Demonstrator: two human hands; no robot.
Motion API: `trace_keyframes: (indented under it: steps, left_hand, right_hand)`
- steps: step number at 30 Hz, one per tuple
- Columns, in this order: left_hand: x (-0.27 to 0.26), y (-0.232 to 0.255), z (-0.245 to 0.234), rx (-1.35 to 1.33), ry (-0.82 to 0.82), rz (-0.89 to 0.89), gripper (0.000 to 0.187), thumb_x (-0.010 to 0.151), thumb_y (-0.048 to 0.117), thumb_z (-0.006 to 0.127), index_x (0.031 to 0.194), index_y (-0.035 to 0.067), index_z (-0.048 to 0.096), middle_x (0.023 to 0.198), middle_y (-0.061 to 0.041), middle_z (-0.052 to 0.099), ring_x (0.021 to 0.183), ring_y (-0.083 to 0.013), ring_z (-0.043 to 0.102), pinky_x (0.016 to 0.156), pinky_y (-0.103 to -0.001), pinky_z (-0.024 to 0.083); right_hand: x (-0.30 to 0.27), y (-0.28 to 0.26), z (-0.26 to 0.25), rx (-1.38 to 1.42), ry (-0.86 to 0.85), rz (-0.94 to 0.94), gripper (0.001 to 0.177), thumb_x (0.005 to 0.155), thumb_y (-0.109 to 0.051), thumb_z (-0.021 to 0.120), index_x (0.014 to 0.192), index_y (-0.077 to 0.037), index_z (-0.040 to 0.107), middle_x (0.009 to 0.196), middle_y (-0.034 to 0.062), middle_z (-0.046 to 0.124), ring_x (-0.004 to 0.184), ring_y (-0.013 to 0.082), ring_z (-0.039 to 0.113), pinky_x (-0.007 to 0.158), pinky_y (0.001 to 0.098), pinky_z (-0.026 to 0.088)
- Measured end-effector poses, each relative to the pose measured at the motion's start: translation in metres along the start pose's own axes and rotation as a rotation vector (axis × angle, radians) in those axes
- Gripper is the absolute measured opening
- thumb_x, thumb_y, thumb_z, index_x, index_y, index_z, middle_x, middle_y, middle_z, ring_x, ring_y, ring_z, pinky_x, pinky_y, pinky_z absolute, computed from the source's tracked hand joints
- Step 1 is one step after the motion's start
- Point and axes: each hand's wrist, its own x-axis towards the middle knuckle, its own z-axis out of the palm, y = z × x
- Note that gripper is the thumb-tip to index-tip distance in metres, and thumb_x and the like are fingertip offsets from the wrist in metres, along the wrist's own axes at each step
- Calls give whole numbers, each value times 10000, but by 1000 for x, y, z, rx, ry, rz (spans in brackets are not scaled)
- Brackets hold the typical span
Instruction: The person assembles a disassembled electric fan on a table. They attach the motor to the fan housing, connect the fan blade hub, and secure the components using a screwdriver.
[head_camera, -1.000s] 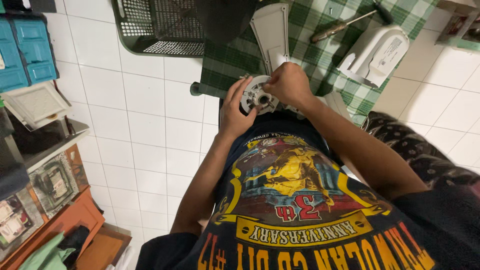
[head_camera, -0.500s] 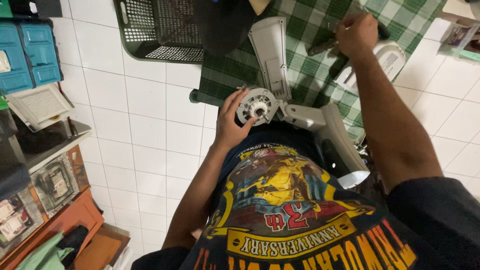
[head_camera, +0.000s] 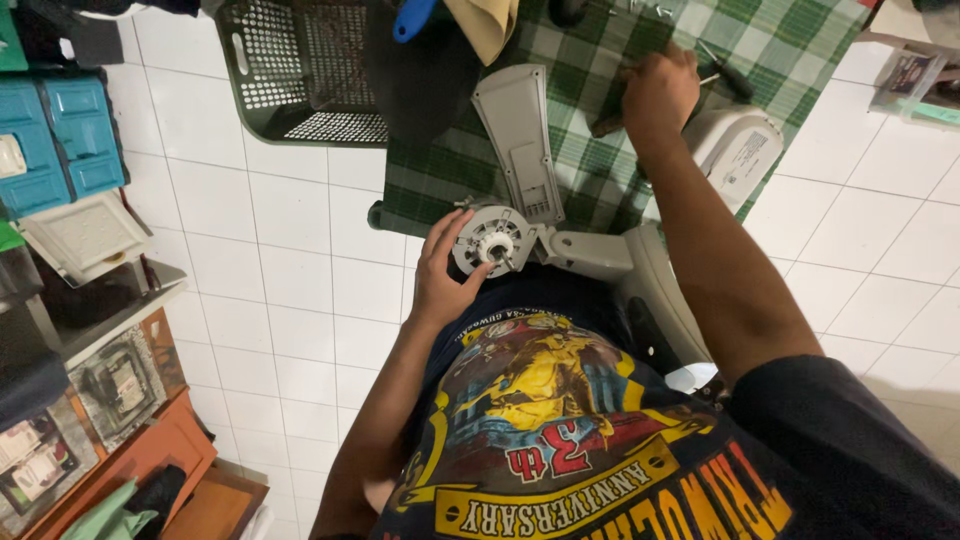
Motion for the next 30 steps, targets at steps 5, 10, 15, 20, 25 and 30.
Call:
trace_keyframes:
  steps: [5,10,15,20,25,30]
  left_hand:
    - [-1,-2,2,-17,25,34,775,805,125,859,1499,152,514,1533,-141,493,1403,-344,541,1127,-458,509]
    - [-3,-2,1,-18,9,26,777,799,120,870,1492,148,522,1533,-146,490,1402,-346,532,1122,-460,500]
    - [-4,-2,-2,-47,-14,-26,772,793,132,856,1486,160,518,1533,-138,473,1393,-333,536,1069,-426,540]
    - [-7,-7,-4,19,39,105,793,778,112,883,1488,162,535,1509,-135,501,1400,-354,532,1126,-459,497]
    - [-11,-8,-6,-32,24,56,805,777,123,884,1496,184,527,1517,-141,493,1387,-352,541,1099,-447,513]
    - [-11,-12,-6,-49,37,76,804,774,135,890,1489,185,528,1503,-147,503,1382,-353,543,1101,-439,506]
  right_hand:
    - [-2,-4,-7,-110,3,-82,90,868,-119,819,905,-62,760,1062,155,660,1041,365,589,803,483,517]
    - [-10,-17,-38,273,-77,-5,39,940,-24,745,974,-5,741,972,172,733,916,313,699,795,419,575]
    - [-41,-47,-75,571,-173,75,146,943,10,715,1068,15,789,938,170,785,840,224,772,771,351,609]
    - [-75,-86,-104,713,-473,342,184,970,-78,740,1140,-32,793,944,119,785,806,130,710,695,280,579]
    - [-95,-118,-124,731,-674,293,171,931,-108,783,1090,-45,795,940,87,790,794,97,732,707,258,599]
    - [-106,-144,-130,588,-864,236,212,897,-171,824,1071,-52,803,903,89,792,742,130,718,664,286,581]
